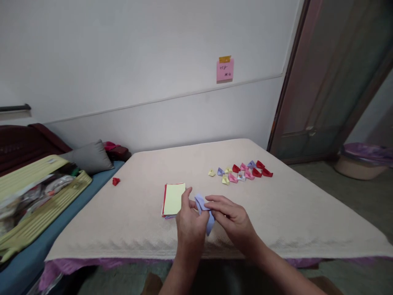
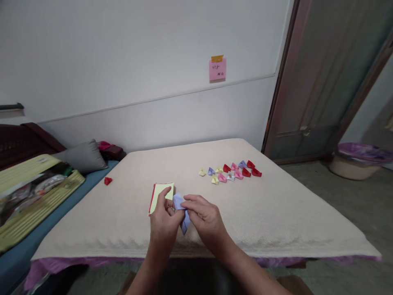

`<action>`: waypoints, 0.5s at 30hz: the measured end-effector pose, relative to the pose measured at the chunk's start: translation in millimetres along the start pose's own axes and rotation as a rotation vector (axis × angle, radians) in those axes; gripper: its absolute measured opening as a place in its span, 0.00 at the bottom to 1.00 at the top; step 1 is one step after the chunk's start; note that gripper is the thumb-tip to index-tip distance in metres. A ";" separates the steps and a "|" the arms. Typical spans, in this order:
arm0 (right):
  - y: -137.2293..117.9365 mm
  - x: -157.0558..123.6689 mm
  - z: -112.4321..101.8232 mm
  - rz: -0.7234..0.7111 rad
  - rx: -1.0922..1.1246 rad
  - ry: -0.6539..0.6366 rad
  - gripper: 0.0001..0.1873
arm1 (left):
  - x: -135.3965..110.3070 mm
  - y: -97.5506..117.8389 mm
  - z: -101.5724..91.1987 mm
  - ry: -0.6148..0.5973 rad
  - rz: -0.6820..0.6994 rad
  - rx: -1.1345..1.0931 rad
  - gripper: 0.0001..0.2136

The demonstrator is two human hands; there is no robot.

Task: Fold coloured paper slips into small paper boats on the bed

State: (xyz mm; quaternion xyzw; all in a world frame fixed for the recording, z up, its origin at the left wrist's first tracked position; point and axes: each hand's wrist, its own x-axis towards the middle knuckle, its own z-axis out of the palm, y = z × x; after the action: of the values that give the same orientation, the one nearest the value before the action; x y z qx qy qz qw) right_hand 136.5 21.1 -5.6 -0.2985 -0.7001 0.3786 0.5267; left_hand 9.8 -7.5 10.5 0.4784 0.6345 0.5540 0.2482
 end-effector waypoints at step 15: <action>-0.6 0.3 -3.0 -0.092 -0.141 0.000 0.18 | -1.8 -2.9 -1.5 -0.112 0.021 -0.151 0.26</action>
State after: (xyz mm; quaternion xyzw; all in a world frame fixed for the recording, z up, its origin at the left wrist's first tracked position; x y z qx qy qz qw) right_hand 139.3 21.6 -4.5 -0.3023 -0.7381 0.3038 0.5210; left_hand 8.4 -9.6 7.8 0.4953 0.5711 0.5751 0.3127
